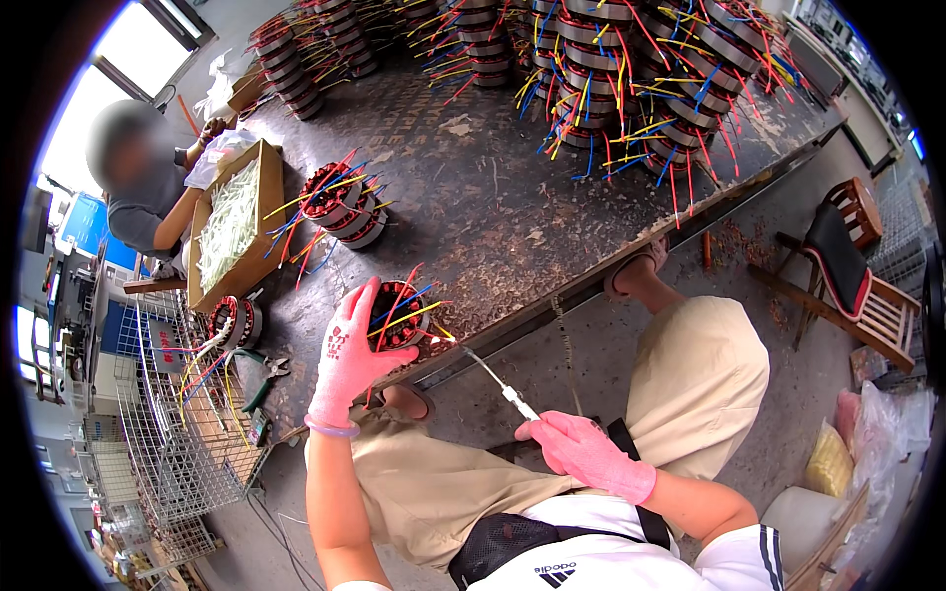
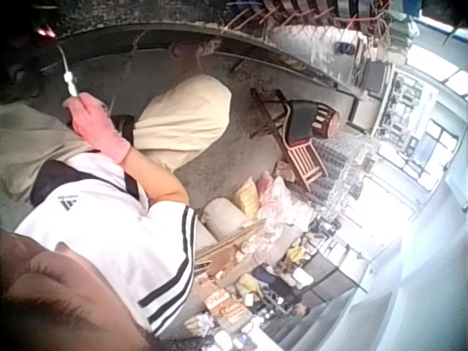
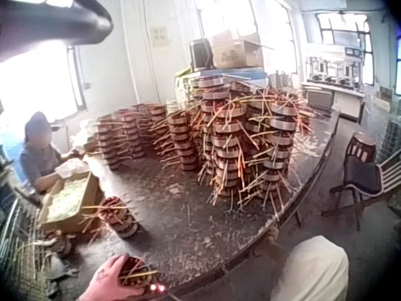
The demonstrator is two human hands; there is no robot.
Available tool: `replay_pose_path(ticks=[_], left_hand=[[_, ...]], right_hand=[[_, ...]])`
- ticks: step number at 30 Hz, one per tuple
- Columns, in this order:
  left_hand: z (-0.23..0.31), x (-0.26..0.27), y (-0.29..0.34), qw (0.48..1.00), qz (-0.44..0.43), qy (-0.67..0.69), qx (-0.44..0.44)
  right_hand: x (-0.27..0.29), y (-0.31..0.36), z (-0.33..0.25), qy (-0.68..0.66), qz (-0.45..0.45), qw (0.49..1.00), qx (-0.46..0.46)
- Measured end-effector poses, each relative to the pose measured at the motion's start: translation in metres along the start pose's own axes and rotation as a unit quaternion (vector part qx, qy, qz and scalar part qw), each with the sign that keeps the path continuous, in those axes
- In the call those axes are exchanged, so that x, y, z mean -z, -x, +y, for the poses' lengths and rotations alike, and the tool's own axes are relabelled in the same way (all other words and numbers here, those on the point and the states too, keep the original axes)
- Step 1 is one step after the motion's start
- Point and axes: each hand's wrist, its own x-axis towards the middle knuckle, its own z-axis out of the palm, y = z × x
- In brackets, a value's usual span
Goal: The person uses a lighter to apply heat to wire ends on a stator component and then places the finished component onto a stack on the table.
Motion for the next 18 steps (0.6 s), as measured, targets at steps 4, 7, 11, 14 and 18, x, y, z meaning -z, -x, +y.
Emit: replay_pose_path(ticks=[4, 7, 11, 14, 18], left_hand=[[-0.001, 0.001, 0.000, 1.000, -0.001, -0.004, -0.003], [-0.001, 0.001, 0.000, 1.000, -0.001, 0.000, -0.003], [-0.001, 0.001, 0.000, 1.000, 0.000, 0.000, -0.002], [-0.005, -0.001, -0.001, 1.000, 0.002, 0.003, -0.013], [-0.005, 0.000, -0.001, 1.000, 0.001, 0.000, -0.014]], right_hand=[[0.001, -0.001, -0.019, -0.022, -0.006, 0.993, -0.117], [0.002, 0.001, -0.017, -0.015, -0.009, 0.993, -0.115], [0.001, 0.001, -0.017, -0.068, 0.006, 0.985, -0.159], [0.002, 0.003, -0.007, 0.035, 0.004, 0.999, -0.028], [0.000, 0.000, -0.015, -0.066, 0.006, 0.987, -0.144]])
